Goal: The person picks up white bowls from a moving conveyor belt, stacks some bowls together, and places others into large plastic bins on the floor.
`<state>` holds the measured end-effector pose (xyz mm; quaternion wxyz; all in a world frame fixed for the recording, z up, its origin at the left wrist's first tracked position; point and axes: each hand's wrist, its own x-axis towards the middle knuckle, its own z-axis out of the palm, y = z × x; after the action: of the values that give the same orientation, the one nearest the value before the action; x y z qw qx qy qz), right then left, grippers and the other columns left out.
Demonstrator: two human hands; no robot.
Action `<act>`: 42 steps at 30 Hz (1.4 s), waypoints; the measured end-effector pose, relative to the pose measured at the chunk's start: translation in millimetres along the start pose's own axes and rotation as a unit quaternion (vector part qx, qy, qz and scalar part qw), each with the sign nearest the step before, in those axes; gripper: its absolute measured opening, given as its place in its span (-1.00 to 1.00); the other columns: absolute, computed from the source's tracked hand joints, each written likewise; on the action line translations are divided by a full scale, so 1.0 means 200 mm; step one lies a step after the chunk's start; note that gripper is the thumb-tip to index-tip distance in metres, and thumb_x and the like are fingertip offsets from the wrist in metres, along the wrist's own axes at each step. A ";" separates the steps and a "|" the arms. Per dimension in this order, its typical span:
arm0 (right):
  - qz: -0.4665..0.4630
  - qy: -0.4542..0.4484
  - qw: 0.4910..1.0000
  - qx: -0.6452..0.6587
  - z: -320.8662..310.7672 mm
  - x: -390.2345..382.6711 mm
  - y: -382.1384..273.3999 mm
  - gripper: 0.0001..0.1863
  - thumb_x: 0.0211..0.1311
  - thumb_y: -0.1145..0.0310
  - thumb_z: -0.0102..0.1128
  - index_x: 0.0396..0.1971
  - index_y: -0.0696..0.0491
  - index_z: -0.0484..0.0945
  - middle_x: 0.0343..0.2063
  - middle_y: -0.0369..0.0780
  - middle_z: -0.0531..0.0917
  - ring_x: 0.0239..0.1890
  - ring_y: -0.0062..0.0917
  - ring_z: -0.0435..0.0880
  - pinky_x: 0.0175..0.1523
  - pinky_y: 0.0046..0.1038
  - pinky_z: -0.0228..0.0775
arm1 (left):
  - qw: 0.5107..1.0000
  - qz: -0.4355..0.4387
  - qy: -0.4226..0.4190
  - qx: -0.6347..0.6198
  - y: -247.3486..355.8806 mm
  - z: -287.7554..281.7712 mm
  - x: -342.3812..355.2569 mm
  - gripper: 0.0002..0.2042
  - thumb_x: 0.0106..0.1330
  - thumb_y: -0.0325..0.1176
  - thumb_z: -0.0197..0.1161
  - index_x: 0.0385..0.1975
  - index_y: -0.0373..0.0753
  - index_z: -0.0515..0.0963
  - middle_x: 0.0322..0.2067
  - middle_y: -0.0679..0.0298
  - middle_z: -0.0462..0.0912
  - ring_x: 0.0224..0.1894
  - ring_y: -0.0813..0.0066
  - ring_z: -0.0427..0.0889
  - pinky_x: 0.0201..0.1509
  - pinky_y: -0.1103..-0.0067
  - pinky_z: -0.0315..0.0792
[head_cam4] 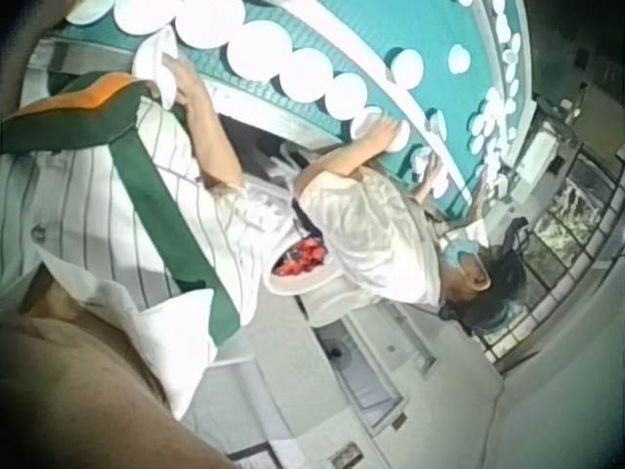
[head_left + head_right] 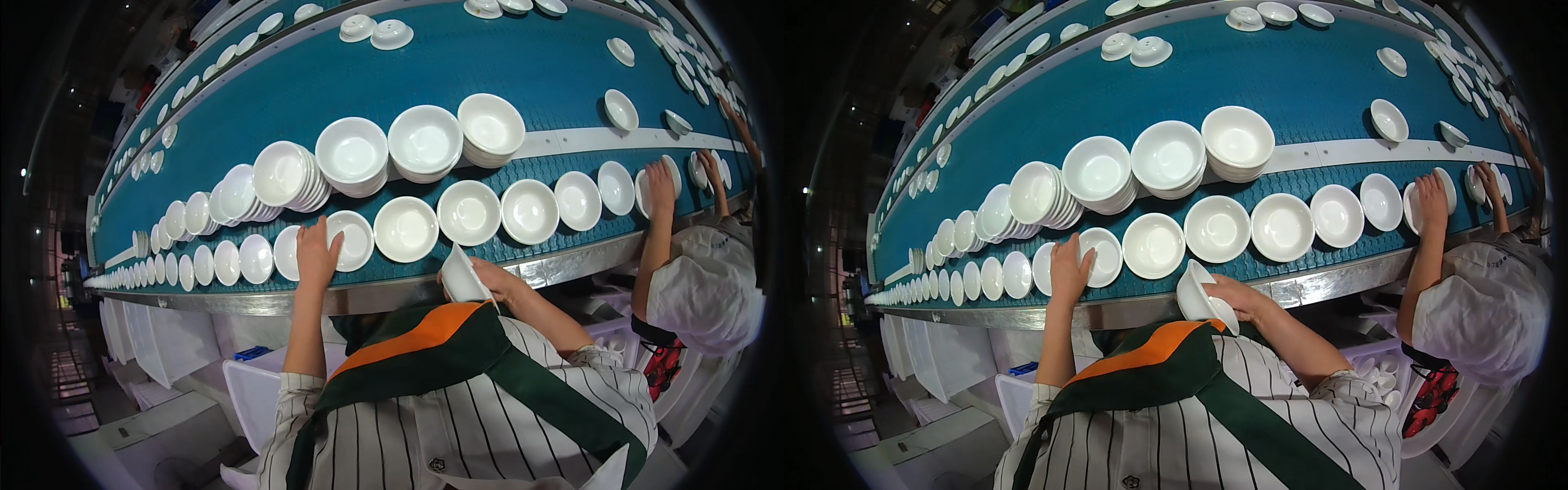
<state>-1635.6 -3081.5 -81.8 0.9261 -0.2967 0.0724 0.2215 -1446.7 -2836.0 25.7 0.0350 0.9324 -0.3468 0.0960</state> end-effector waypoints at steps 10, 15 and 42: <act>0.029 -0.017 0.999 -0.038 -0.14 -0.21 -0.13 -0.47 0.15 0.19 0.16 0.01 0.21 0.30 -0.24 -0.17 0.55 -0.31 -0.60 0.61 -0.31 -0.64 0.52 | 0.989 0.094 0.031 -0.114 0.60 0.14 0.19 -0.57 0.13 -0.22 0.19 -0.07 -0.35 0.37 -0.13 -0.01 0.44 -0.07 -0.03 0.37 0.12 0.25 0.18; 0.034 0.006 0.998 -0.059 -0.19 -0.33 -0.22 -0.44 0.14 0.16 0.18 0.01 0.23 0.30 -0.23 -0.17 0.55 -0.30 -0.62 0.61 -0.32 -0.67 0.51 | 0.984 0.138 0.033 -0.108 0.79 0.20 0.23 -0.56 0.06 -0.24 0.26 -0.12 -0.37 0.39 -0.28 -0.03 0.47 -0.14 -0.01 0.40 0.01 0.27 0.24; 0.031 -0.036 0.997 -0.058 -0.60 -0.85 -0.50 -0.37 0.12 0.10 0.19 0.10 0.15 0.24 -0.14 -0.19 0.51 -0.18 -0.63 0.57 -0.22 -0.65 0.49 | 0.977 0.122 -0.033 -0.171 1.82 0.51 0.50 -0.57 0.15 -0.19 0.18 -0.08 -0.39 0.39 -0.29 -0.02 0.50 -0.21 0.08 0.45 -0.09 0.32 0.29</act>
<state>-1742.3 -3285.6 -82.5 0.9022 -0.3391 0.0358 0.2642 -1594.0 -3188.3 -53.9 0.1706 0.8658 -0.4703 0.0082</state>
